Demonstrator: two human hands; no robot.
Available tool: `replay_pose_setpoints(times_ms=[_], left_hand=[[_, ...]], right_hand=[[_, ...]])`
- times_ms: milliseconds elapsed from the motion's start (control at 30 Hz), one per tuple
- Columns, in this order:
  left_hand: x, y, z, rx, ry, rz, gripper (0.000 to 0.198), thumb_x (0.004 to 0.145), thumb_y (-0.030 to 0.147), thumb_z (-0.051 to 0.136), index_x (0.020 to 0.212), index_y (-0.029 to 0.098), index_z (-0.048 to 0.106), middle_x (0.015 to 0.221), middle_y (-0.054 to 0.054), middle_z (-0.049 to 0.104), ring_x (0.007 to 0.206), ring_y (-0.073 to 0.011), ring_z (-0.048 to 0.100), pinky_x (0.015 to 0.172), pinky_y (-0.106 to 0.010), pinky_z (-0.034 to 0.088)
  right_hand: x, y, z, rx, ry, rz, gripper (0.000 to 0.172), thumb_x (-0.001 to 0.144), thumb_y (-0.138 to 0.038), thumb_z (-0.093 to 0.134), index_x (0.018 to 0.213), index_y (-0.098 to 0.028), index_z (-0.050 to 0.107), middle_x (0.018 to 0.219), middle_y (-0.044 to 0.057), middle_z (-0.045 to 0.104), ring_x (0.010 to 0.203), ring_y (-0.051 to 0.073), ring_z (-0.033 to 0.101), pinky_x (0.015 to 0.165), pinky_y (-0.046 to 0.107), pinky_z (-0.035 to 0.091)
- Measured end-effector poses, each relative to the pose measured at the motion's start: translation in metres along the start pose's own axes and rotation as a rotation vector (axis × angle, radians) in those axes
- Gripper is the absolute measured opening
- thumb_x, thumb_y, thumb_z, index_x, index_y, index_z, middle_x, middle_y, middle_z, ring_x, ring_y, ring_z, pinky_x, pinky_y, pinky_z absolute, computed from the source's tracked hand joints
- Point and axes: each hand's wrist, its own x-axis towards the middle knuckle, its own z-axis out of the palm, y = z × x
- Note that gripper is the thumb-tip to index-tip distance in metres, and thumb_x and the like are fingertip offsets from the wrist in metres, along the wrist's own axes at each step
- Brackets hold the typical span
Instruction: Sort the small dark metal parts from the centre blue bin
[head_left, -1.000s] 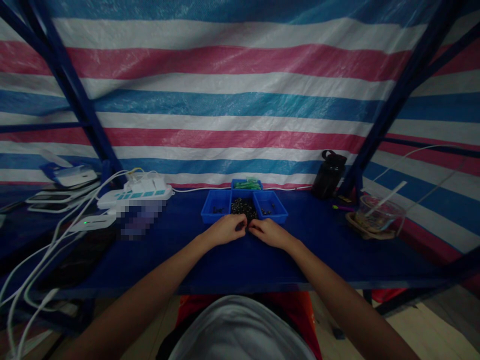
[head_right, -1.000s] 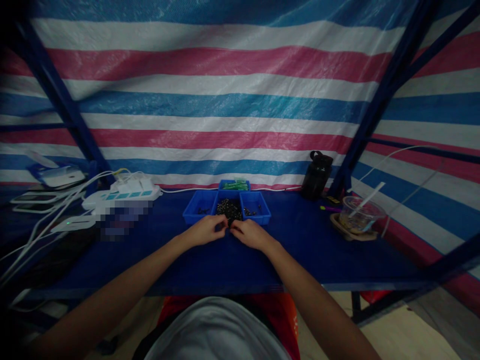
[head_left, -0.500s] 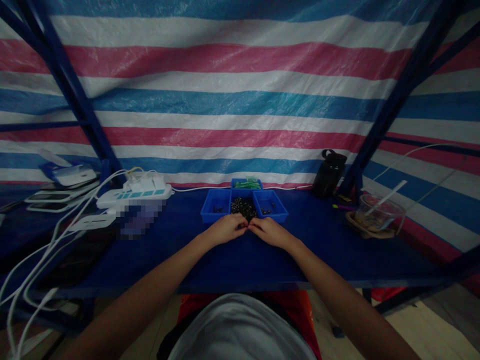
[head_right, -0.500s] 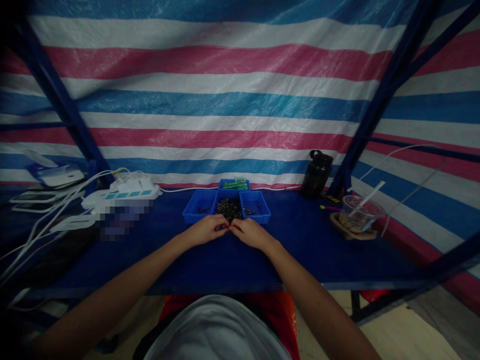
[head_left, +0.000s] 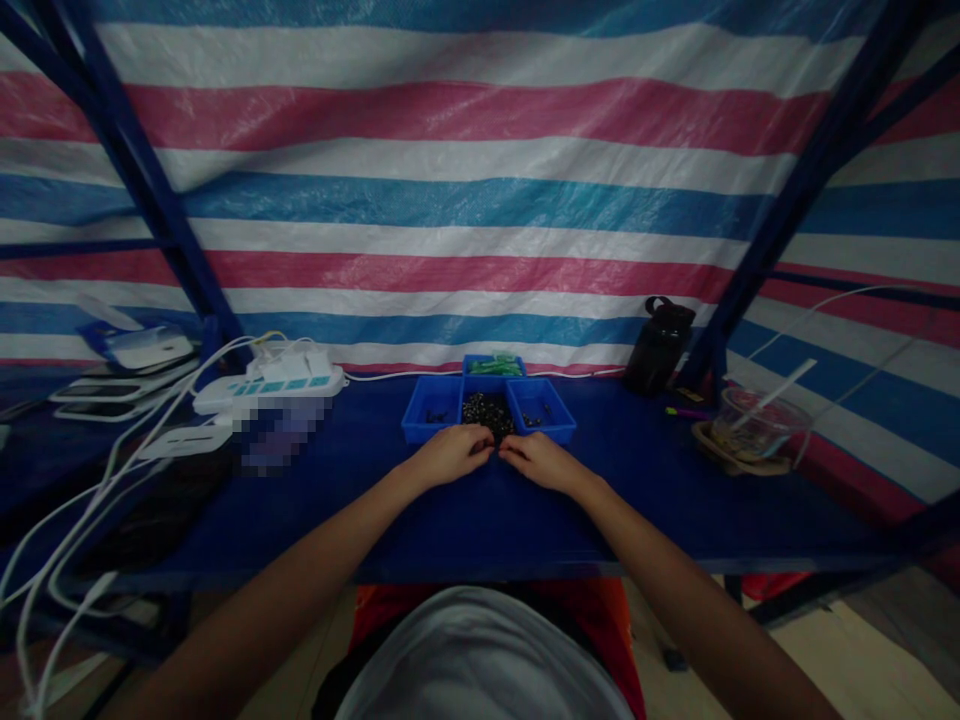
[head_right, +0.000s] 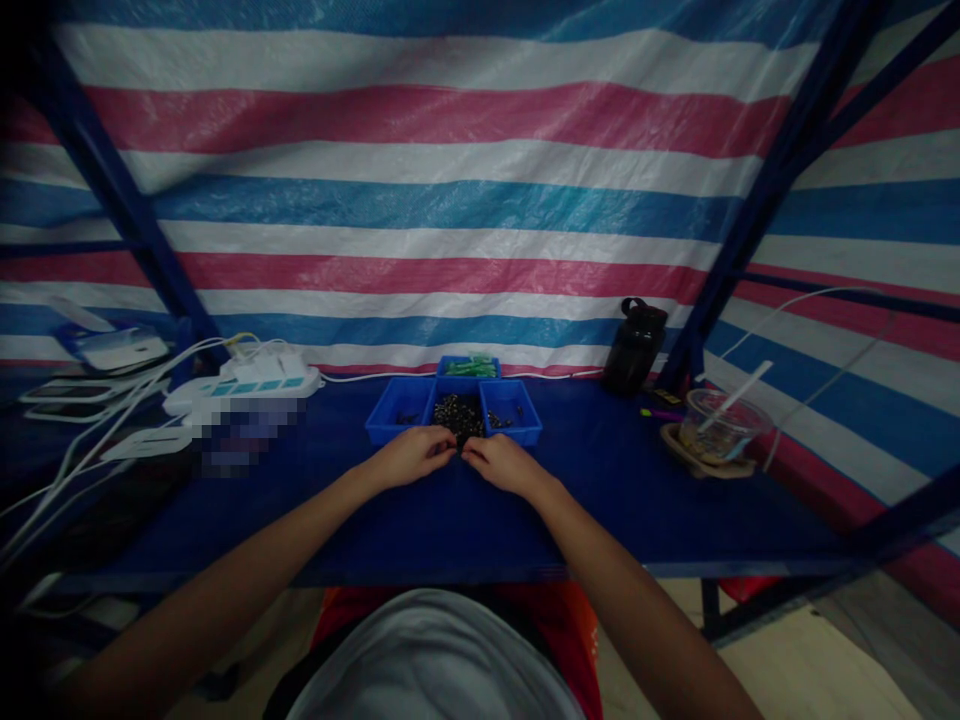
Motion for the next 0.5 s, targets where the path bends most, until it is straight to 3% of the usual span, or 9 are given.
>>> replay_pose_setpoints(times_ms=[200, 367, 500], left_hand=[[-0.0016, 0.0083, -0.0038, -0.039, 0.016, 0.086, 0.019, 0.086, 0.024, 0.052, 0.102, 0.019, 0.061, 0.083, -0.001, 0.062, 0.076, -0.0124, 0.057, 0.067, -0.02, 0.04], [0.0001, 0.0043, -0.0027, -0.014, 0.033, 0.036, 0.022, 0.088, 0.024, 0.05, 0.104, 0.018, 0.062, 0.083, -0.002, 0.064, 0.074, -0.0129, 0.059, 0.067, -0.02, 0.04], [0.0014, -0.0006, 0.0007, 0.019, -0.022, -0.037, 0.021, 0.089, 0.025, 0.048, 0.101, 0.018, 0.063, 0.075, -0.001, 0.065, 0.067, -0.013, 0.059, 0.06, -0.02, 0.037]], right_hand=[[0.0002, -0.0006, 0.0019, 0.014, -0.021, -0.006, 0.018, 0.092, -0.023, 0.045, 0.092, -0.017, 0.063, 0.081, 0.003, 0.067, 0.071, 0.013, 0.06, 0.065, 0.022, 0.038], [0.0003, 0.0001, 0.0, -0.016, 0.005, 0.038, 0.019, 0.092, -0.025, 0.045, 0.092, -0.017, 0.062, 0.077, 0.003, 0.066, 0.067, 0.013, 0.059, 0.063, 0.022, 0.037], [-0.0004, -0.0019, -0.0022, -0.042, 0.041, 0.044, 0.019, 0.092, -0.027, 0.046, 0.09, -0.017, 0.063, 0.078, 0.003, 0.066, 0.068, 0.013, 0.06, 0.063, 0.022, 0.037]])
